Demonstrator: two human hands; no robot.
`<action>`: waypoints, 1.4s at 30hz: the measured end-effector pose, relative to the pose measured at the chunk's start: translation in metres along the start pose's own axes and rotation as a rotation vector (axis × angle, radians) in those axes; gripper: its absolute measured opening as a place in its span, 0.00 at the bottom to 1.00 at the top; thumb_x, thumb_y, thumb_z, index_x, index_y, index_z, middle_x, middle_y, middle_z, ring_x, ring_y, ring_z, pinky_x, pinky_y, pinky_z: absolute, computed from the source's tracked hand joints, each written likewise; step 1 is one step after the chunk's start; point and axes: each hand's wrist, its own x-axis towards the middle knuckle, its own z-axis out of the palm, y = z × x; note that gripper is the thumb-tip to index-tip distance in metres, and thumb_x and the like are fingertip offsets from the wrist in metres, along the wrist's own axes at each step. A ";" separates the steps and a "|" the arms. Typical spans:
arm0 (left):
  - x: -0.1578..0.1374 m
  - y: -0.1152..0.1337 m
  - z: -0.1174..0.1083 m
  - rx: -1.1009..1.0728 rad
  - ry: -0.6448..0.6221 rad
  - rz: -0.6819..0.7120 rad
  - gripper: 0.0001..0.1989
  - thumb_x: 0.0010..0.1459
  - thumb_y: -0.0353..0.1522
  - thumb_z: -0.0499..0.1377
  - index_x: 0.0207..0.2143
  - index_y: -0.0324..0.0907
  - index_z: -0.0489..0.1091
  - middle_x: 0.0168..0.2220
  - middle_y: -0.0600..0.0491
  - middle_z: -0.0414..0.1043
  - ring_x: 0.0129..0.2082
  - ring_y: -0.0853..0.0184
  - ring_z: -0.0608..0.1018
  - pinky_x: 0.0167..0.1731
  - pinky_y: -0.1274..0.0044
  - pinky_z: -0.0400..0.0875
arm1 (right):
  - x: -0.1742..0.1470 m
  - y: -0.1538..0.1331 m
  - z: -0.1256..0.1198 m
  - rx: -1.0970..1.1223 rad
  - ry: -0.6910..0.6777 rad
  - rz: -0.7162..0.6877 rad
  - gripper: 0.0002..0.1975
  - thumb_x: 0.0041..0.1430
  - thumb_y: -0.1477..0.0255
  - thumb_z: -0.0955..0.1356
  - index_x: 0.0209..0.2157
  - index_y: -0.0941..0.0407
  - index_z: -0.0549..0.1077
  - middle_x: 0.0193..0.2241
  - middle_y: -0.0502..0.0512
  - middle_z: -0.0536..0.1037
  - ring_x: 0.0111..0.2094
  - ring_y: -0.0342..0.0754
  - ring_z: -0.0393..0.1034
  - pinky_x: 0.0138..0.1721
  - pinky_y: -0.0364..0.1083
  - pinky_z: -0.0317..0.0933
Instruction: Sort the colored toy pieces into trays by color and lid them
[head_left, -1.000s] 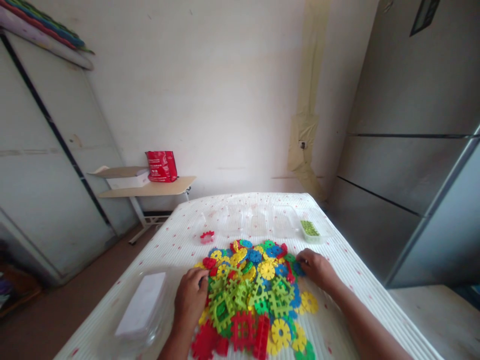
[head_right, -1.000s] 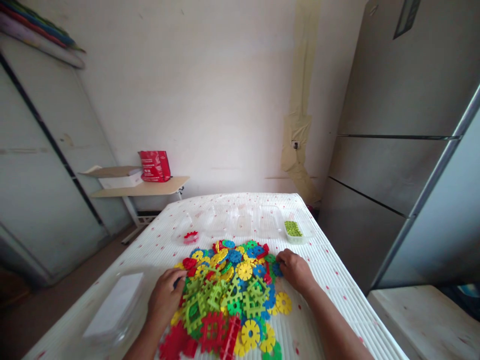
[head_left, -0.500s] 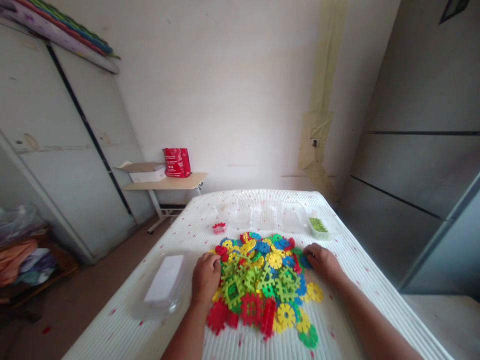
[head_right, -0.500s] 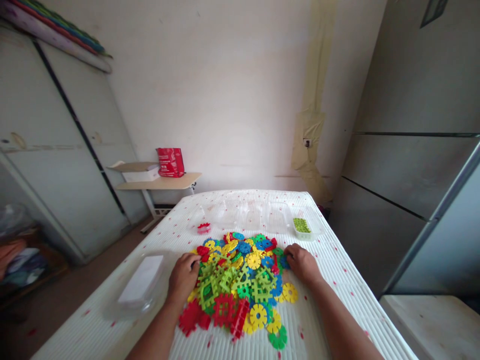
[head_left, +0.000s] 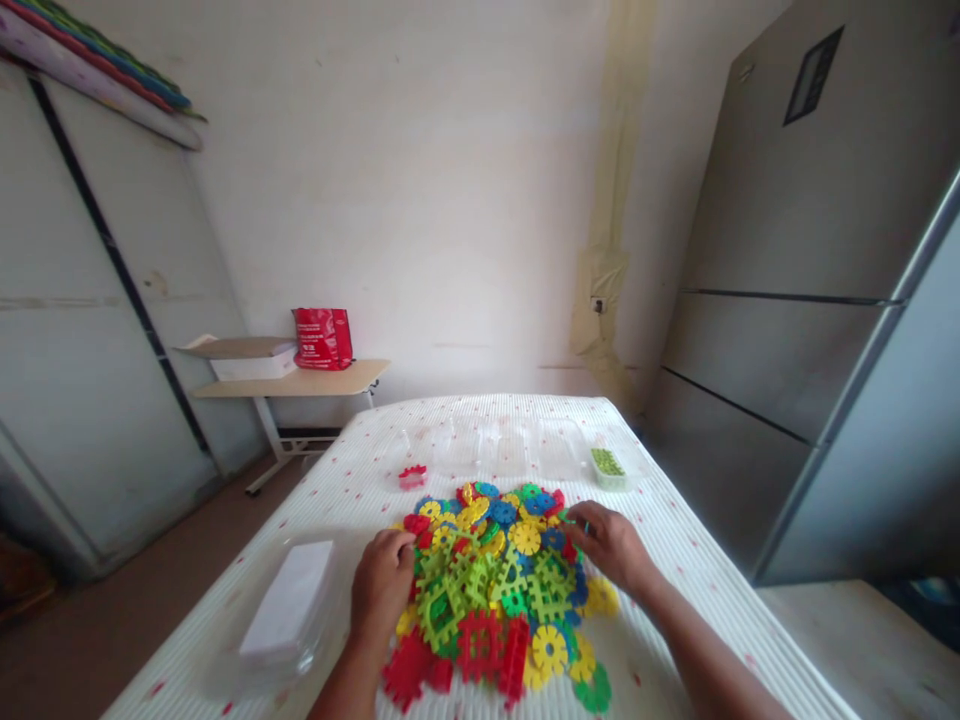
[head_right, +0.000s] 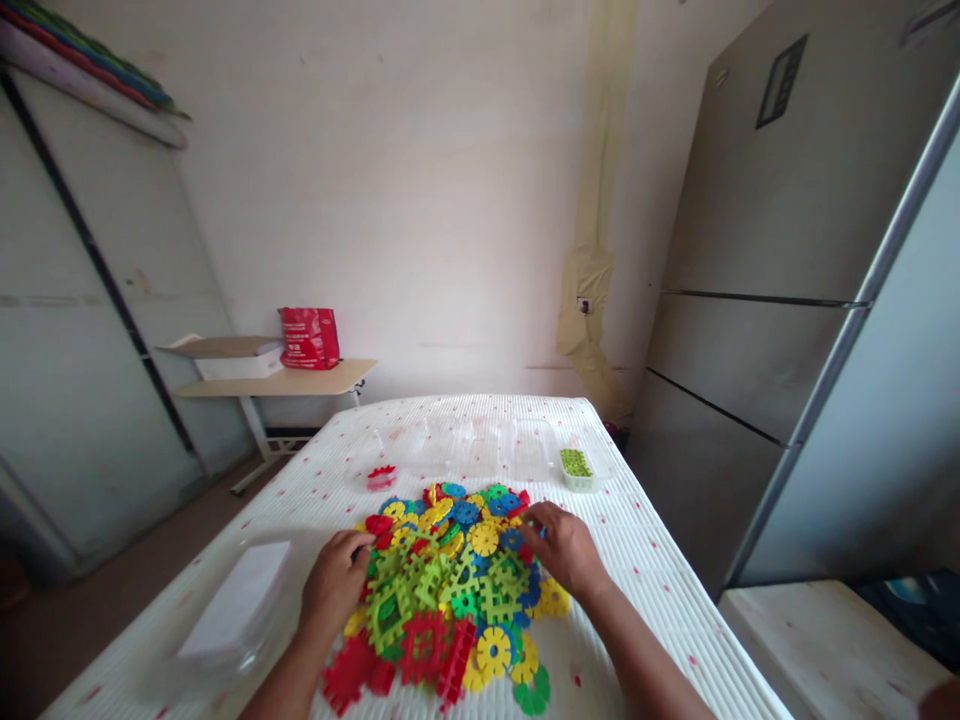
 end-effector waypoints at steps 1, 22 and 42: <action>0.001 -0.001 0.000 -0.015 -0.002 -0.005 0.12 0.52 0.29 0.49 0.31 0.42 0.72 0.35 0.51 0.72 0.38 0.66 0.72 0.43 0.75 0.65 | -0.005 -0.009 -0.002 -0.005 -0.038 -0.013 0.13 0.57 0.64 0.59 0.33 0.54 0.71 0.29 0.51 0.74 0.29 0.44 0.68 0.30 0.41 0.58; -0.002 0.000 -0.001 -0.051 -0.030 -0.034 0.10 0.51 0.27 0.50 0.30 0.42 0.70 0.35 0.52 0.71 0.38 0.67 0.71 0.43 0.77 0.63 | -0.032 -0.016 0.039 0.057 -0.067 0.027 0.26 0.51 0.59 0.64 0.52 0.52 0.64 0.50 0.56 0.70 0.50 0.52 0.64 0.50 0.50 0.58; -0.003 0.003 -0.005 -0.084 -0.018 -0.040 0.09 0.50 0.26 0.51 0.28 0.41 0.71 0.33 0.53 0.71 0.37 0.69 0.71 0.41 0.77 0.63 | -0.032 -0.020 0.024 0.164 -0.133 -0.068 0.37 0.44 0.72 0.66 0.58 0.51 0.56 0.50 0.57 0.69 0.52 0.58 0.58 0.54 0.58 0.49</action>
